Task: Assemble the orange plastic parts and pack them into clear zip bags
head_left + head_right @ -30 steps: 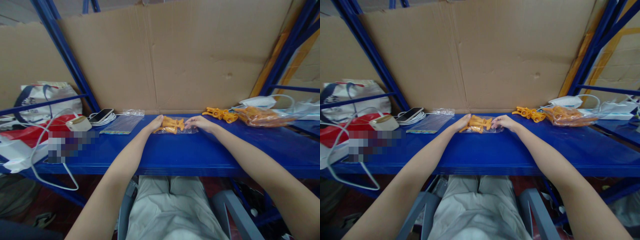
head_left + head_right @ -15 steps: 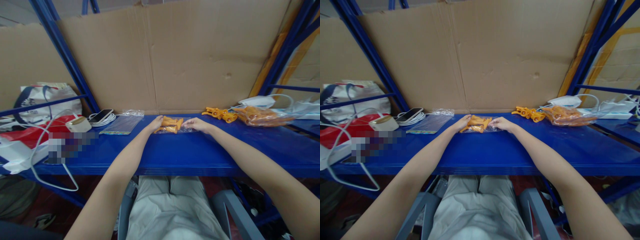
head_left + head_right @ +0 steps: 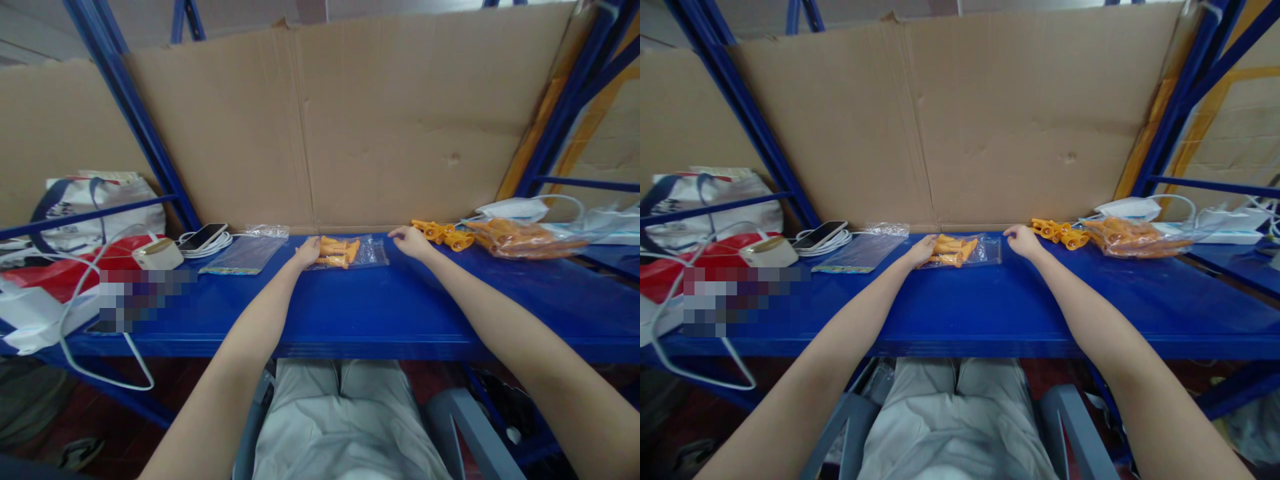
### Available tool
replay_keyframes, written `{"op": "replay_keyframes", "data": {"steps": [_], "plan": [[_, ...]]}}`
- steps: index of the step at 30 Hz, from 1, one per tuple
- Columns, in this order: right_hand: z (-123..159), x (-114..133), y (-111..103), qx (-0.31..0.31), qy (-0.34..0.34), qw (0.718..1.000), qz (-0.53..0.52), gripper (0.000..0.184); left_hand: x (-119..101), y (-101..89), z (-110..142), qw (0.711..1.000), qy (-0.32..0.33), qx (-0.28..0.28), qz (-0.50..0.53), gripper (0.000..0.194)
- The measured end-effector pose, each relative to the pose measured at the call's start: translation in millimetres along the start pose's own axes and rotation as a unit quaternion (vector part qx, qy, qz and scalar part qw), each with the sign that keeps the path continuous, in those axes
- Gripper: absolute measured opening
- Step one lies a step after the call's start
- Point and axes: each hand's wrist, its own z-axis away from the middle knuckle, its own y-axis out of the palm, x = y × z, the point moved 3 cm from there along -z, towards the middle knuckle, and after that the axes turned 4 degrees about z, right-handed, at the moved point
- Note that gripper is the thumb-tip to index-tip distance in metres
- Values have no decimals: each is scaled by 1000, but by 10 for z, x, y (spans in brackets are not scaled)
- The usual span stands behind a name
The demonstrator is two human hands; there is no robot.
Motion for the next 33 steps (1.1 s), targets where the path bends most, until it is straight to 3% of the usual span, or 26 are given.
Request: {"op": "replay_keyframes", "data": {"steps": [5,10,16,22,33], "plan": [[15,-457,-193,-61,99,980,159,53,10,-94,29,998,-61,-16,-15,40],[64,-707,-190,-10,145,970,192,68,-44,-126,61,996,-79,-11,-24,43],[73,-580,-164,40,150,960,235,51,22,-119,33,997,-66,-18,-29,38],[72,-382,-134,65,109,954,271,52,79,-93,-1,998,-60,-29,-16,38],[-23,-158,53,108,-16,977,182,37,49,-122,22,998,-59,-17,-12,39]]}}
